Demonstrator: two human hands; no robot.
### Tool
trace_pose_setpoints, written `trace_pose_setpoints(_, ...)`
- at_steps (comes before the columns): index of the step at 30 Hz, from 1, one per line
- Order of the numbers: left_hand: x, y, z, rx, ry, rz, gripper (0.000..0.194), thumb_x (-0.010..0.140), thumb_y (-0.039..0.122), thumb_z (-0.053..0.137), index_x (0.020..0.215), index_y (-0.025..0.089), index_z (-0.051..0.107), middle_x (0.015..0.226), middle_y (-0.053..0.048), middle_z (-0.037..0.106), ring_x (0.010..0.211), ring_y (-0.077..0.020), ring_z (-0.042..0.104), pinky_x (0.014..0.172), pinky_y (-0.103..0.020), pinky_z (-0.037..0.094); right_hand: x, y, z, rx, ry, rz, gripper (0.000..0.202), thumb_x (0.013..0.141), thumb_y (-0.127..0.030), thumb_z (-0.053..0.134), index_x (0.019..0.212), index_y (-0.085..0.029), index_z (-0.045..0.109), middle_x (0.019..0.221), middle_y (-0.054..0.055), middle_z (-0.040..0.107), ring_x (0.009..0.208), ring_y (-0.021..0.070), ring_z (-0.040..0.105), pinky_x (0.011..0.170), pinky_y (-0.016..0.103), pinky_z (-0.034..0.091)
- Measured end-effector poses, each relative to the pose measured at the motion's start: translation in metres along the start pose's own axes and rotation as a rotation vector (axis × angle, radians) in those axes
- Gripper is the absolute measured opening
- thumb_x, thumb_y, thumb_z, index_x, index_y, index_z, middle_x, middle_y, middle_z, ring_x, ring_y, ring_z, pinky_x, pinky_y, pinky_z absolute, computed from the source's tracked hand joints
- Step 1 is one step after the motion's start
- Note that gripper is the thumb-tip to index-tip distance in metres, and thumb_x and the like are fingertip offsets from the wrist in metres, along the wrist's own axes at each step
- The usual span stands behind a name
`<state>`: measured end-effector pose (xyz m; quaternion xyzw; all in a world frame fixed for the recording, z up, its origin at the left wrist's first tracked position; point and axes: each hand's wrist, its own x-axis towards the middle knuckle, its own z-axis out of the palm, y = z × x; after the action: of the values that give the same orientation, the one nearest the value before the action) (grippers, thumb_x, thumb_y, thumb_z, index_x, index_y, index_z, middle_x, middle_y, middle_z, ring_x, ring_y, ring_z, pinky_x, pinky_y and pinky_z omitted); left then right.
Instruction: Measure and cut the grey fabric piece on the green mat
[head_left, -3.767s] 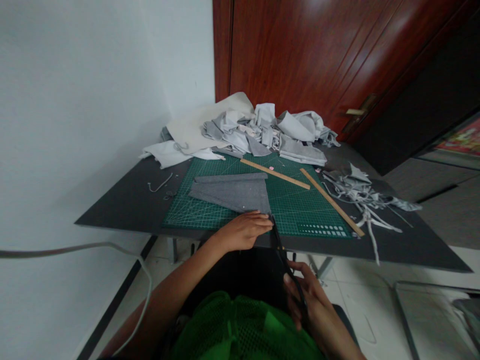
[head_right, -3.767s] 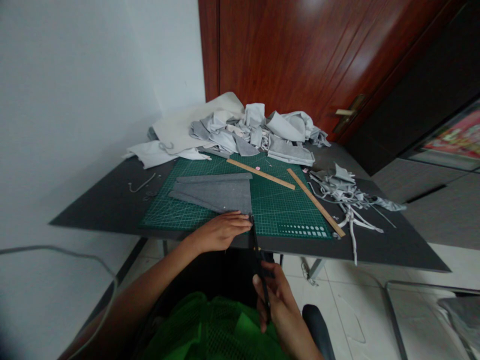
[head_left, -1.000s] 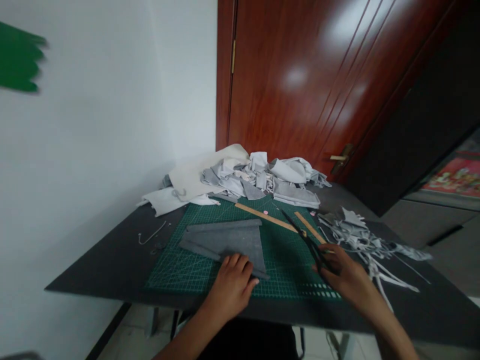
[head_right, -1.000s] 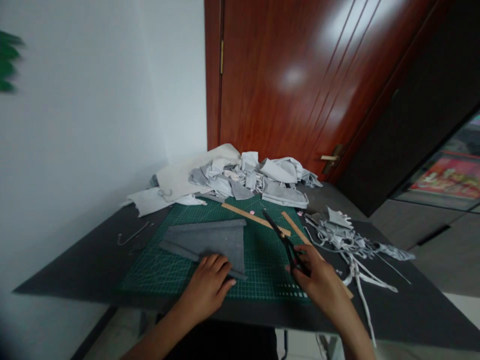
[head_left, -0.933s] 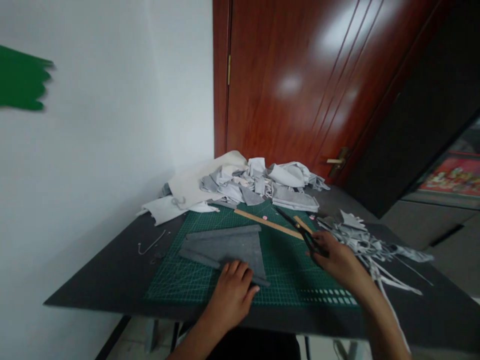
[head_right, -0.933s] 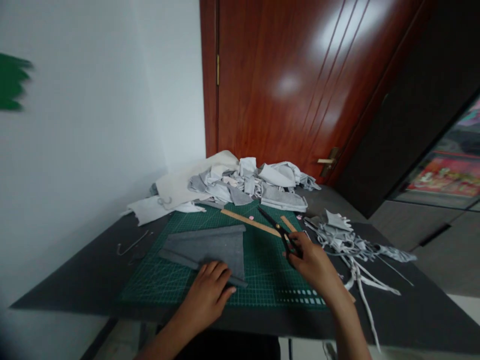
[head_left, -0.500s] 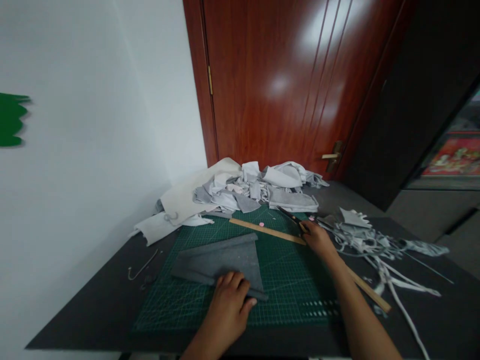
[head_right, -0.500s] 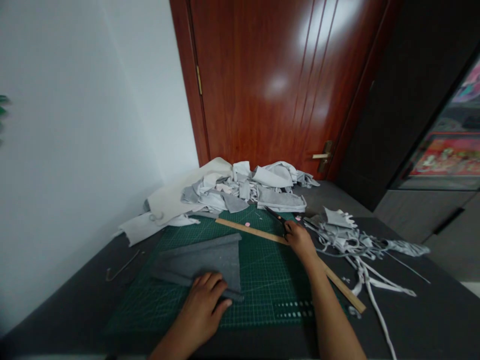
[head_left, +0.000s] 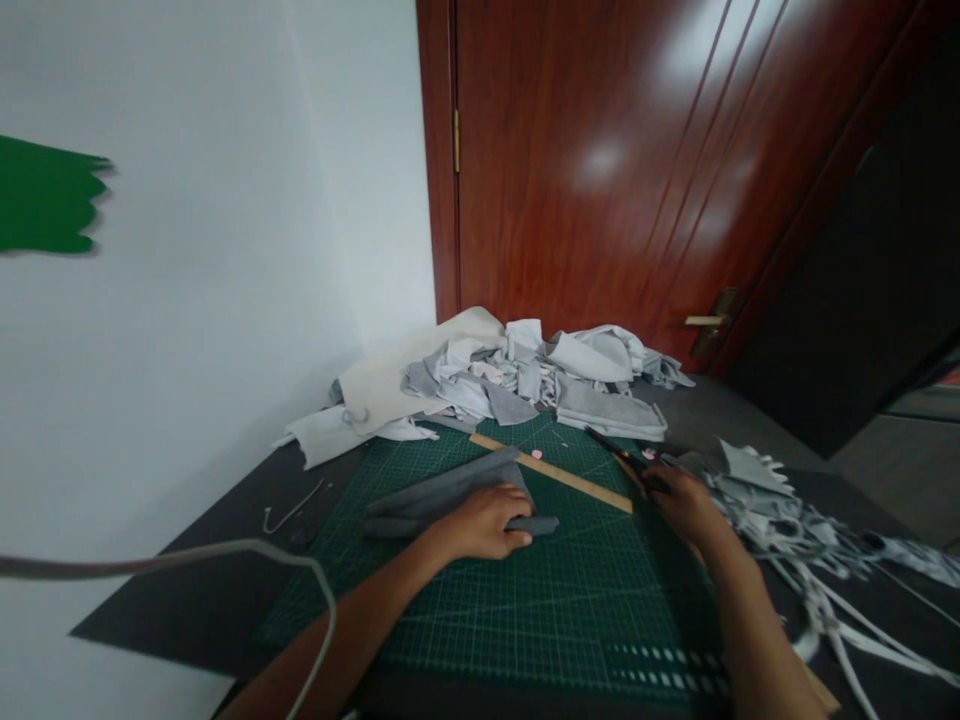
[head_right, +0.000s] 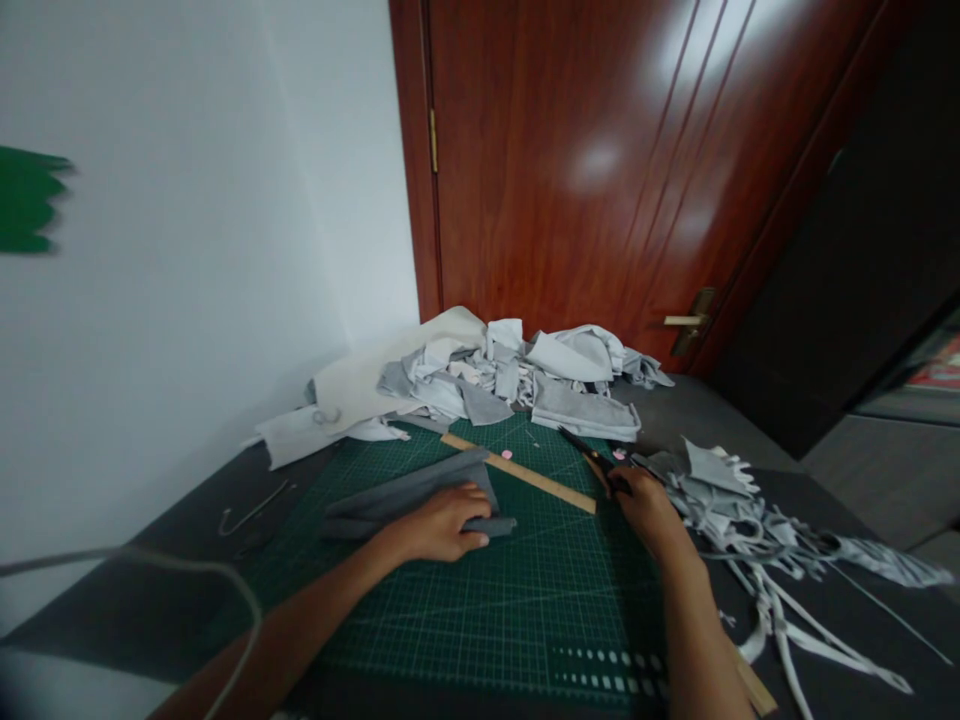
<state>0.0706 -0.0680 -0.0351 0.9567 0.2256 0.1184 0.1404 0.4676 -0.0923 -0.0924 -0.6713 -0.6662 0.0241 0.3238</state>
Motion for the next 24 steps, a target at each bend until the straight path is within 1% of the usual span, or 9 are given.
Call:
trace_pose_setpoints(6, -0.016, 0.020, 0.024, 0.199, 0.067, 0.108, 0.008, 0.093, 0.018, 0.062, 0.101, 0.020, 0.062, 0.103, -0.005, 0.068, 0.101, -0.0229, 0.062, 0.087, -0.036, 0.046, -0.002, -0.004, 0.000, -0.044, -0.025, 0.047, 0.030, 0.075, -0.019, 0.057, 0.094, -0.018, 0.080, 0.101, 0.017, 0.078, 0.098, 0.0341, 0.073, 0.093, 0.046, 0.054)
trace_pose_setpoints(9, -0.015, 0.032, 0.033, 0.198, 0.052, 0.228, 0.016, 0.092, 0.012, 0.059, 0.104, 0.022, 0.063, 0.102, -0.003, 0.070, 0.102, -0.0223, 0.062, 0.088, -0.038, 0.046, -0.002, -0.042, 0.001, -0.043, 0.122, 0.017, 0.027, 0.084, -0.022, 0.055, 0.096, -0.020, 0.079, 0.102, 0.018, 0.077, 0.099, 0.0342, 0.071, 0.095, 0.048, 0.051)
trace_pose_setpoints(12, -0.015, 0.041, 0.035, 0.040, 0.032, 0.330, 0.011, 0.091, 0.021, 0.067, 0.102, 0.023, 0.066, 0.103, -0.003, 0.072, 0.105, -0.0226, 0.064, 0.093, -0.038, 0.047, -0.004, -0.103, 0.014, 0.288, 0.183, -0.077, 0.027, 0.092, -0.036, 0.056, 0.102, -0.022, 0.076, 0.108, 0.014, 0.077, 0.106, 0.0325, 0.068, 0.099, 0.048, 0.050)
trace_pose_setpoints(13, -0.015, 0.043, 0.034, -0.056, 0.030, 0.343, 0.012, 0.089, 0.026, 0.072, 0.100, 0.023, 0.067, 0.103, -0.003, 0.072, 0.107, -0.0229, 0.065, 0.096, -0.038, 0.047, -0.007, -0.125, 0.021, 0.428, 0.124, -0.072, 0.027, 0.094, -0.041, 0.057, 0.100, -0.023, 0.076, 0.105, 0.011, 0.077, 0.105, 0.0308, 0.069, 0.097, 0.047, 0.051)
trace_pose_setpoints(16, -0.015, 0.043, 0.031, -0.402, -0.018, 0.332, 0.012, 0.089, 0.031, 0.075, 0.096, 0.022, 0.071, 0.103, -0.003, 0.075, 0.108, -0.0204, 0.068, 0.100, -0.032, 0.048, -0.019, -0.175, 0.045, 0.687, -0.247, -0.079, 0.029, 0.099, -0.044, 0.055, 0.101, -0.026, 0.077, 0.084, 0.004, 0.077, 0.080, 0.0257, 0.073, 0.081, 0.041, 0.057)
trace_pose_setpoints(17, -0.014, 0.041, 0.029, -0.489, -0.037, 0.299, 0.009, 0.092, 0.030, 0.072, 0.096, 0.021, 0.072, 0.103, -0.002, 0.076, 0.105, -0.0184, 0.070, 0.097, -0.028, 0.050, -0.022, -0.185, 0.052, 0.679, -0.298, -0.129, 0.028, 0.100, -0.043, 0.054, 0.099, -0.027, 0.077, 0.083, 0.004, 0.077, 0.079, 0.0249, 0.073, 0.079, 0.040, 0.058)
trace_pose_setpoints(19, -0.010, 0.033, 0.026, -0.515, -0.034, 0.152, 0.012, 0.098, 0.026, 0.064, 0.099, 0.020, 0.074, 0.101, 0.000, 0.078, 0.094, -0.0143, 0.072, 0.085, -0.023, 0.052, -0.026, -0.194, 0.063, 0.643, -0.280, -0.165, 0.025, 0.099, -0.041, 0.056, 0.098, -0.029, 0.078, 0.097, 0.005, 0.078, 0.096, 0.0258, 0.072, 0.091, 0.042, 0.055)
trace_pose_setpoints(21, -0.006, 0.019, 0.023, -0.319, 0.059, -0.109, 0.014, 0.098, 0.024, 0.061, 0.097, 0.019, 0.075, 0.091, 0.003, 0.077, 0.082, -0.0127, 0.072, 0.074, -0.020, 0.051, -0.025, -0.189, 0.070, 0.590, -0.230, -0.186, 0.022, 0.097, -0.039, 0.060, 0.097, -0.029, 0.079, 0.109, 0.007, 0.076, 0.111, 0.0282, 0.067, 0.103, 0.046, 0.049)
trace_pose_setpoints(24, -0.005, -0.007, 0.015, -0.166, 0.193, -0.309, 0.021, 0.099, 0.021, 0.056, 0.091, 0.014, 0.074, 0.087, -0.005, 0.075, 0.084, -0.0201, 0.070, 0.076, -0.028, 0.050, -0.015, -0.173, 0.077, 0.458, -0.155, -0.221, 0.024, 0.096, -0.036, 0.058, 0.093, -0.023, 0.077, 0.108, 0.011, 0.076, 0.110, 0.0293, 0.068, 0.103, 0.047, 0.049)
